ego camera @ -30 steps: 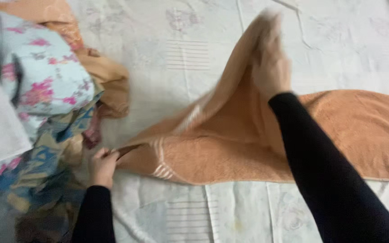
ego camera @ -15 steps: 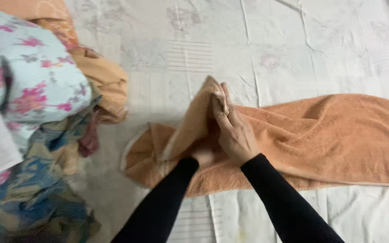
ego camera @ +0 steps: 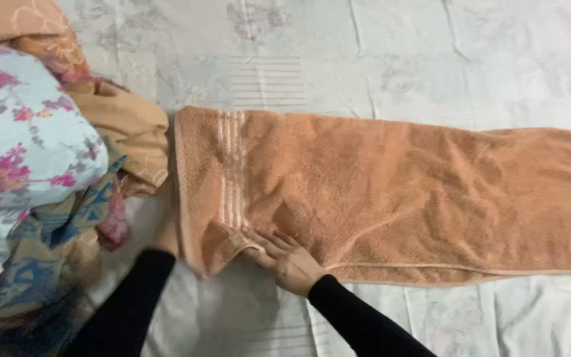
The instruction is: The person folds multiple towels on a bed. They unfold each towel, smooth it out, fold it in half lengthwise, then fold it again into a compact rectangle. The folded towels are stacked on the bed.
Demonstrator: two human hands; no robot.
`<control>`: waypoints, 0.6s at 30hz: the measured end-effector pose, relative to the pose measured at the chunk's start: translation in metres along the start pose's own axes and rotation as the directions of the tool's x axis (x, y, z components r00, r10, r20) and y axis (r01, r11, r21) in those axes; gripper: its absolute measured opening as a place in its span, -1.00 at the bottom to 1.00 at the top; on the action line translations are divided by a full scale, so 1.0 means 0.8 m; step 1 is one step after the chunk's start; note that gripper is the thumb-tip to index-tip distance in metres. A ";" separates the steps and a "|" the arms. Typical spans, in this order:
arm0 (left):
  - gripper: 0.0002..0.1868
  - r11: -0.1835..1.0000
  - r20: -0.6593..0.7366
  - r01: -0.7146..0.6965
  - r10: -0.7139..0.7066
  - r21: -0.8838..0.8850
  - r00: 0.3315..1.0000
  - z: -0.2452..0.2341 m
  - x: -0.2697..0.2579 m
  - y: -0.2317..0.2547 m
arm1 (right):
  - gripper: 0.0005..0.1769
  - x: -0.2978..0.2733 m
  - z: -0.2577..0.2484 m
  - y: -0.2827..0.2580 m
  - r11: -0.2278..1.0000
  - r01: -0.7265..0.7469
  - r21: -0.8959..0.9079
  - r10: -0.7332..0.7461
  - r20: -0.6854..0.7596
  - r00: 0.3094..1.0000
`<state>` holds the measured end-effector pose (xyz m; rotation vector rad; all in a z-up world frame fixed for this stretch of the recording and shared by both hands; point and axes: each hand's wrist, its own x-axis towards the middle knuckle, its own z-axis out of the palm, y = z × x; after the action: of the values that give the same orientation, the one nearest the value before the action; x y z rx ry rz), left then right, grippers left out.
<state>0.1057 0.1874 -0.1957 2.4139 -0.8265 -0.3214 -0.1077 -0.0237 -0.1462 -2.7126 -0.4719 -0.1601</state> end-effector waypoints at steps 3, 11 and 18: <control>0.17 0.984 0.104 -0.172 0.167 0.045 0.981 0.000 -0.061 -0.009 | -0.03 -0.008 0.007 -0.001 0.993 -0.088 0.078 0.090 -0.018 0.996; -0.79 0.942 0.088 -0.131 0.109 0.309 0.990 -0.025 -0.158 -0.020 | -0.34 0.049 -0.015 -0.049 0.983 -0.176 -0.060 0.173 -0.048 0.984; -0.18 0.595 -0.018 0.489 -0.647 -0.638 0.762 0.003 -0.159 0.034 | -0.48 -0.010 0.046 -0.068 0.993 0.041 -0.115 -0.052 -0.094 0.994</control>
<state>-0.0082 0.2477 -0.1764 1.9597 0.2136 -0.4323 -0.1325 0.0351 -0.1625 -2.7891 -0.5119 -0.3390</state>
